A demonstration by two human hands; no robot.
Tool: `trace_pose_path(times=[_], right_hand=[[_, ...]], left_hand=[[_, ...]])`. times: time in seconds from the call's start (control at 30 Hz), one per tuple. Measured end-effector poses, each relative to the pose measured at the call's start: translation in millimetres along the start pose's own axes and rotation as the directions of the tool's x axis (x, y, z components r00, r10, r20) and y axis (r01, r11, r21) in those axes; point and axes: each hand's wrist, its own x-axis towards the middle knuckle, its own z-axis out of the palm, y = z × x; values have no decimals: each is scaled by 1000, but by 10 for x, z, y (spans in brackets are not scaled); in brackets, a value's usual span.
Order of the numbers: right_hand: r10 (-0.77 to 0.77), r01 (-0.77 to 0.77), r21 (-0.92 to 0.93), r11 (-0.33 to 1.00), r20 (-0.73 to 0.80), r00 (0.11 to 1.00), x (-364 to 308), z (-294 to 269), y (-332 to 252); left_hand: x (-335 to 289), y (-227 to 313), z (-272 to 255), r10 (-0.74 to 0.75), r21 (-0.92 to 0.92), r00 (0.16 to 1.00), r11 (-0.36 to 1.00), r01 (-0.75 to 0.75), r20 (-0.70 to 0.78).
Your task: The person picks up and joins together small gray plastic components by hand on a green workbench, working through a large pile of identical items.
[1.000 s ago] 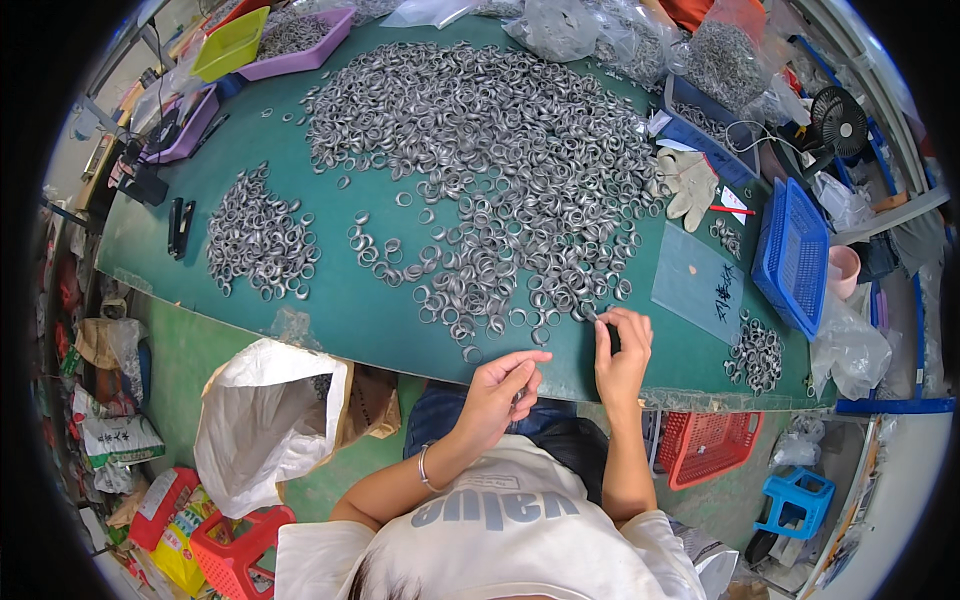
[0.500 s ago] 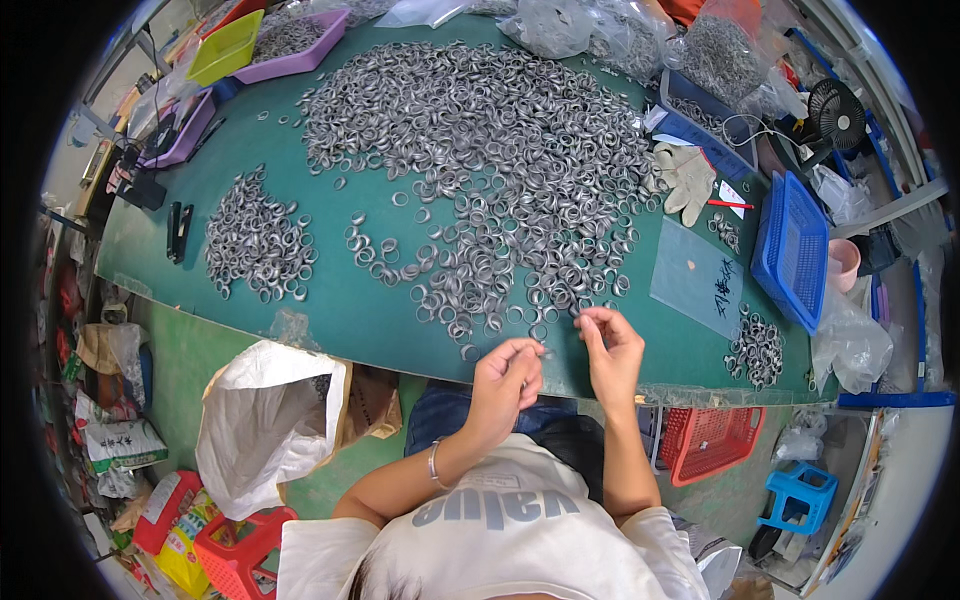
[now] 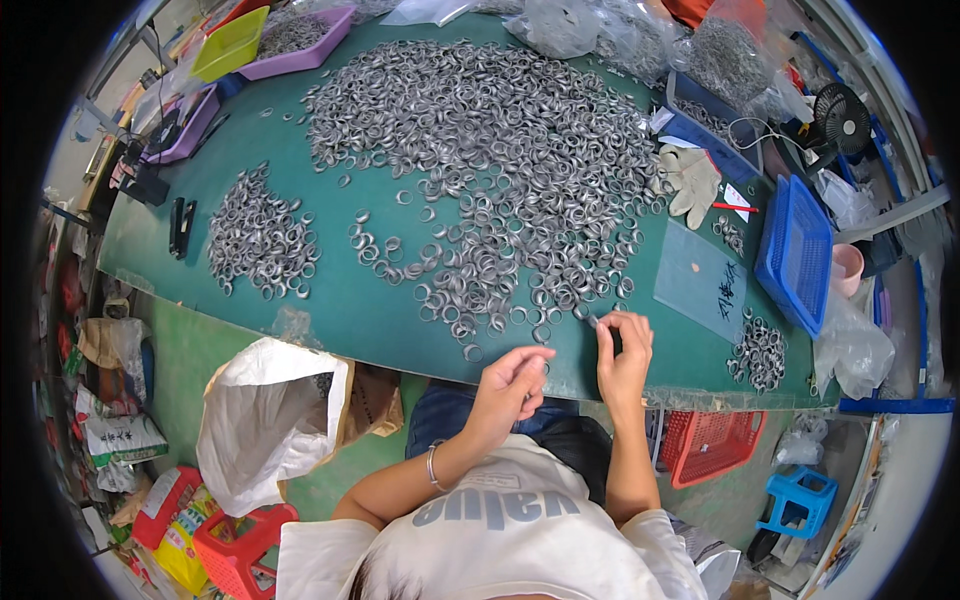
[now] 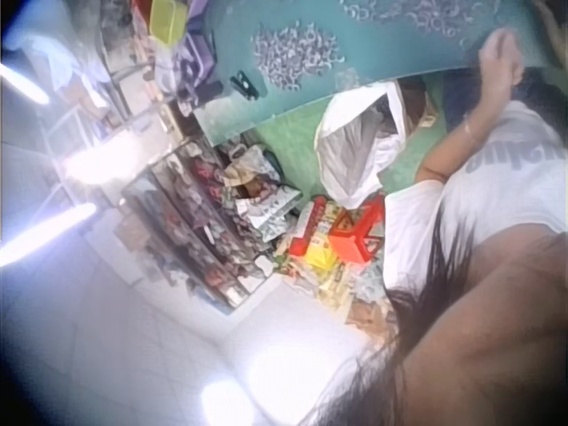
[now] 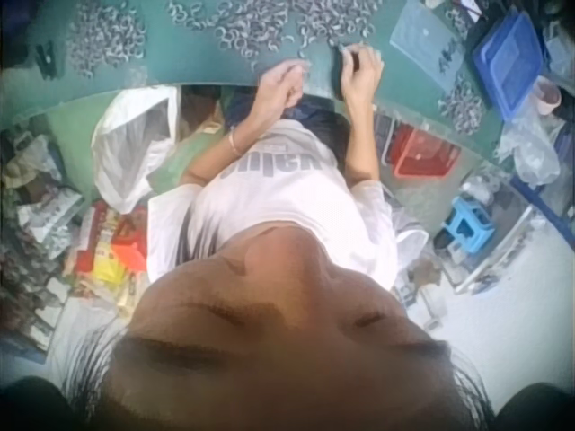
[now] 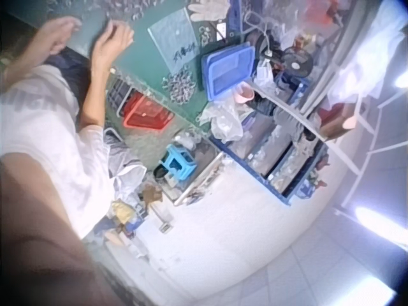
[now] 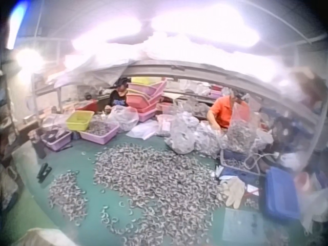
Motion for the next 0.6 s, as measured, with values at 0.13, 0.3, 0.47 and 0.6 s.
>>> trace_pose_path(times=[0.13,0.3,0.47,0.6], right_hand=[[300,-614,697,370,536,789,-262,-48,-296],[304,-385,546,744,236,923,-101,-20,-229],[-64,75,-168,983,69,996,47,111,-15],[85,-118,274,954,127,988,-83,101,-61]], left_hand=[[-7,35,140,94,153,994,983,-102,58],[33,-38,-28,51,-68,995,996,-57,-82],[-30,25,-119,-39,-151,997,987,49,69],[-50,15,-95,60,-112,998,992,-56,31]])
